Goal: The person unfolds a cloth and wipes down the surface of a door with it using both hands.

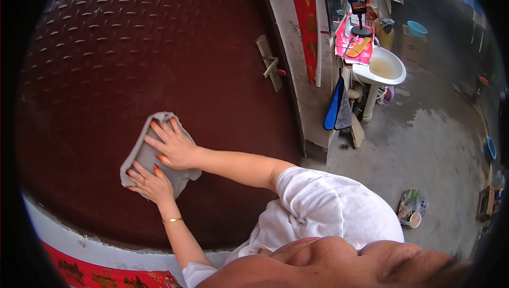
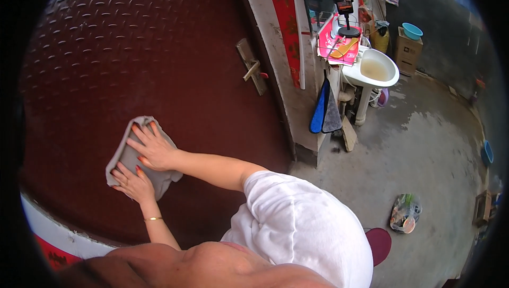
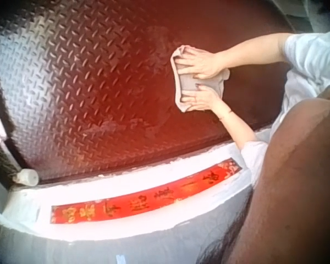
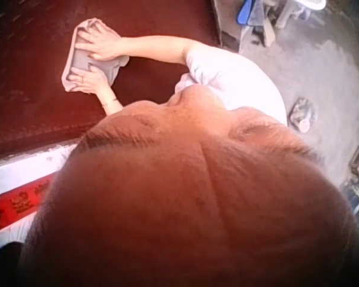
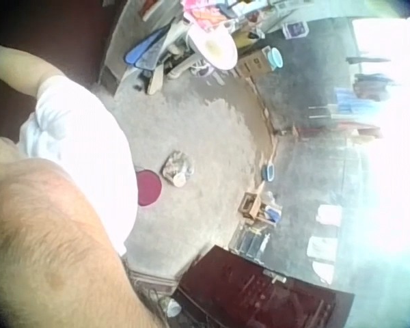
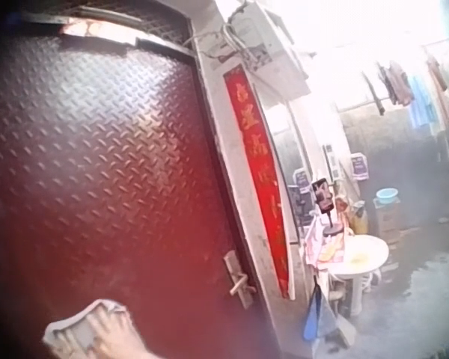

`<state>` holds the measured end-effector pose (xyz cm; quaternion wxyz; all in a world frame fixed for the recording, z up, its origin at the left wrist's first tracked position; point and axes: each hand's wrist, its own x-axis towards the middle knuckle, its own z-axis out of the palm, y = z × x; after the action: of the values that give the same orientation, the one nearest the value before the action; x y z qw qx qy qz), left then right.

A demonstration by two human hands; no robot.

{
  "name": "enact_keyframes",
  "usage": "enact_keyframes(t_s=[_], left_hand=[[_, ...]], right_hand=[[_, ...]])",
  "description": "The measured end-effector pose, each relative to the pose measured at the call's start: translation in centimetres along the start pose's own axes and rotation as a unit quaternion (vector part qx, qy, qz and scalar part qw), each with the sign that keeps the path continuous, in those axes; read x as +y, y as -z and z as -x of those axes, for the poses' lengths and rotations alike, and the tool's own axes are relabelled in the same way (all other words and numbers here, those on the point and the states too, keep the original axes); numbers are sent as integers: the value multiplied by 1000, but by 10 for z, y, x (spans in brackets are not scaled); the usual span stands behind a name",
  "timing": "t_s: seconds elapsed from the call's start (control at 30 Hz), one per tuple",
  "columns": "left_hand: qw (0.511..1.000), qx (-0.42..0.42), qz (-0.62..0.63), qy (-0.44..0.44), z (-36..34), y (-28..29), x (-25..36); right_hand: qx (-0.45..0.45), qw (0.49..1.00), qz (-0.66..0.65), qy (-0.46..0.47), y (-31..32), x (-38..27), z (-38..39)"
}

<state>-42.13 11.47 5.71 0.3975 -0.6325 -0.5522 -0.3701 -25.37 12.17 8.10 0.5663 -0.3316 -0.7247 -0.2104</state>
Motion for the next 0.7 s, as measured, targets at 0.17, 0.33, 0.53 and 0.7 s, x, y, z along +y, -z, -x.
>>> enact_keyframes(t_s=[0.17, 0.33, 0.53, 0.7], left_hand=[[994, 104, -11, -32, -108, 21, 16], [986, 160, -35, -38, -215, 38, 47], [965, 236, -102, -60, -329, 31, 85], [947, 221, -230, 28, -380, 20, 135]], right_hand=[[74, 997, 5, 17, 21, 24, -97], [155, 985, 19, 78, 53, 73, -196], [174, 980, 38, 91, 97, 143, -284], [198, 972, 60, 108, 114, 185, -311]])
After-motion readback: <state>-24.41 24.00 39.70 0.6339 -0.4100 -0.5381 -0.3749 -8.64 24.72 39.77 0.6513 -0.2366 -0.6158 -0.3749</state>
